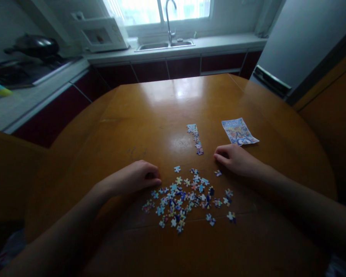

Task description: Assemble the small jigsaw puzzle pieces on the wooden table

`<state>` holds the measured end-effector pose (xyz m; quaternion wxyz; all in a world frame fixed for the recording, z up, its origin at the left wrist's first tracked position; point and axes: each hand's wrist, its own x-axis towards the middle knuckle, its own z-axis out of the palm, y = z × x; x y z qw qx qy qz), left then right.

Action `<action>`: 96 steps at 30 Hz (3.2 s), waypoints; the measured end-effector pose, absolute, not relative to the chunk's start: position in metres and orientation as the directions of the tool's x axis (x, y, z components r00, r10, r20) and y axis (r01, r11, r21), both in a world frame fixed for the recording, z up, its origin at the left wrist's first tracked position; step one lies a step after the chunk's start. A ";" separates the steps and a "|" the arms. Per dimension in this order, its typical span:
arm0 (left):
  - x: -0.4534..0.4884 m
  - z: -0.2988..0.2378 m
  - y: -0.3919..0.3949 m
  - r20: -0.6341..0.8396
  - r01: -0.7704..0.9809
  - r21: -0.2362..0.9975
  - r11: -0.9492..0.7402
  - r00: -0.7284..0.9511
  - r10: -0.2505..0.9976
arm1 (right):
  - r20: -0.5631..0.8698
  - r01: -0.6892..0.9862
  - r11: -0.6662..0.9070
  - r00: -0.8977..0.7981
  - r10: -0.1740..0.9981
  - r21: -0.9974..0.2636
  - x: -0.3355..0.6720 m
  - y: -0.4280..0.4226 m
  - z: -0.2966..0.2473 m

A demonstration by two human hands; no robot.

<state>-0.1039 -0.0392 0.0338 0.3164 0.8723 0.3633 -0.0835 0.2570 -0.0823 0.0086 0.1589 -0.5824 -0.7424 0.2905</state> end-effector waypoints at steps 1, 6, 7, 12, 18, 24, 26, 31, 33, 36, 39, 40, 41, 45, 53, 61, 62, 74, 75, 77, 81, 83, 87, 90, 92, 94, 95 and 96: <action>-0.104 0.035 -0.040 -0.354 0.669 0.483 -0.565 0.740 0.573 | -0.103 0.771 0.154 -0.273 0.956 -0.618 0.257 -0.082 0.009; -0.095 0.042 -0.047 -0.076 0.503 0.468 -0.727 0.842 0.534 | -0.101 0.771 0.161 -0.280 0.955 -0.616 0.257 -0.084 0.009; -0.092 0.042 -0.049 0.013 0.460 0.475 -0.750 0.849 0.529 | -0.103 0.771 0.159 -0.279 0.955 -0.617 0.257 -0.084 0.010; -0.085 0.030 -0.051 0.302 0.345 0.456 -0.820 0.807 0.507 | -0.137 0.774 0.110 -0.247 0.959 -0.623 0.255 -0.090 0.014; -0.084 0.008 -0.040 0.287 0.454 0.509 -0.731 0.711 0.642 | -0.063 0.766 0.173 -0.267 0.962 -0.619 0.251 -0.098 0.016; -0.079 -0.002 -0.034 0.301 0.474 0.592 -0.652 0.620 0.725 | 0.136 0.573 0.396 -0.443 0.886 -0.718 0.242 -0.106 0.022; -0.079 -0.002 -0.034 0.300 0.474 0.602 -0.642 0.612 0.732 | 0.185 0.535 0.437 -0.459 0.869 -0.723 0.240 -0.108 0.024; -0.079 -0.002 -0.034 0.285 0.485 0.597 -0.639 0.616 0.734 | 0.160 0.568 0.402 -0.427 0.890 -0.718 0.241 -0.107 0.026; -0.079 -0.002 -0.034 0.275 0.488 0.597 -0.637 0.621 0.734 | 0.131 0.590 0.371 -0.408 0.903 -0.717 0.241 -0.106 0.027; -0.079 -0.001 -0.034 0.266 0.486 0.600 -0.635 0.627 0.732 | 0.097 0.614 0.335 -0.388 0.917 -0.714 0.240 -0.107 0.027; -0.079 -0.002 -0.033 0.268 0.484 0.602 -0.635 0.627 0.732 | 0.074 0.630 0.330 -0.397 0.915 -0.703 0.239 -0.107 0.028; -0.079 -0.002 -0.033 0.266 0.485 0.602 -0.634 0.627 0.732 | 0.067 0.635 0.329 -0.400 0.914 -0.699 0.240 -0.107 0.028; -0.079 -0.002 -0.033 0.264 0.487 0.603 -0.632 0.626 0.734 | 0.054 0.644 0.324 -0.401 0.914 -0.693 0.242 -0.106 0.029; -0.078 -0.002 -0.033 0.257 0.491 0.605 -0.627 0.625 0.737 | 0.026 0.703 0.283 -0.353 0.935 -0.652 0.257 -0.100 0.033; -0.079 -0.002 -0.033 0.245 0.488 0.608 -0.626 0.635 0.733 | 0.007 0.687 0.353 -0.452 0.892 -0.635 0.261 -0.098 0.037; -0.079 -0.003 -0.032 0.245 0.492 0.596 -0.635 0.641 0.727 | -0.091 0.663 0.458 -0.620 0.779 -0.592 0.250 -0.106 0.035; -0.079 -0.003 -0.032 0.244 0.492 0.596 -0.635 0.643 0.726 | -0.087 0.661 0.463 -0.622 0.778 -0.590 0.250 -0.106 0.035; -0.080 -0.004 -0.032 0.226 0.507 0.590 -0.629 0.643 0.731 | 0.030 0.444 0.688 -0.828 0.560 -0.574 0.238 -0.117 0.040; -0.080 -0.004 -0.031 0.227 0.506 0.588 -0.631 0.646 0.729 | 0.030 0.438 0.695 -0.835 0.550 -0.571 0.238 -0.117 0.040; -0.080 -0.004 -0.031 0.223 0.503 0.588 -0.634 0.653 0.724 | 0.023 0.436 0.702 -0.841 0.541 -0.563 0.239 -0.116 0.040; -0.080 -0.004 -0.031 0.226 0.497 0.589 -0.637 0.655 0.721 | 0.024 0.435 0.706 -0.842 0.538 -0.559 0.241 -0.115 0.042; -0.080 -0.004 -0.032 0.229 0.498 0.587 -0.639 0.655 0.721 | 0.027 0.437 0.699 -0.838 0.545 -0.566 0.241 -0.115 0.042; -0.079 -0.003 -0.032 0.226 0.498 0.589 -0.636 0.655 0.721 | 0.005 0.420 0.679 -0.848 0.529 -0.602 0.241 -0.116 0.042; -0.080 -0.005 -0.031 0.222 0.498 0.591 -0.635 0.657 0.721 | 0.005 0.411 0.678 -0.853 0.522 -0.610 0.240 -0.116 0.039; -0.080 -0.004 -0.030 0.225 0.488 0.588 -0.645 0.667 0.710 | 0.027 0.431 0.670 -0.829 0.558 -0.604 0.238 -0.116 0.036; -0.078 -0.001 -0.031 0.250 0.464 0.566 -0.682 0.692 0.678 | 0.064 0.469 0.656 -0.784 0.617 -0.591 0.235 -0.116 0.031; -0.076 0.002 -0.034 0.266 0.447 0.545 -0.710 0.710 0.652 | 0.086 0.484 0.649 -0.760 0.645 -0.586 0.234 -0.115 0.028; -0.074 0.006 -0.038 0.287 0.431 0.519 -0.738 0.725 0.626 | 0.110 0.495 0.643 -0.737 0.667 -0.584 0.232 -0.115 0.026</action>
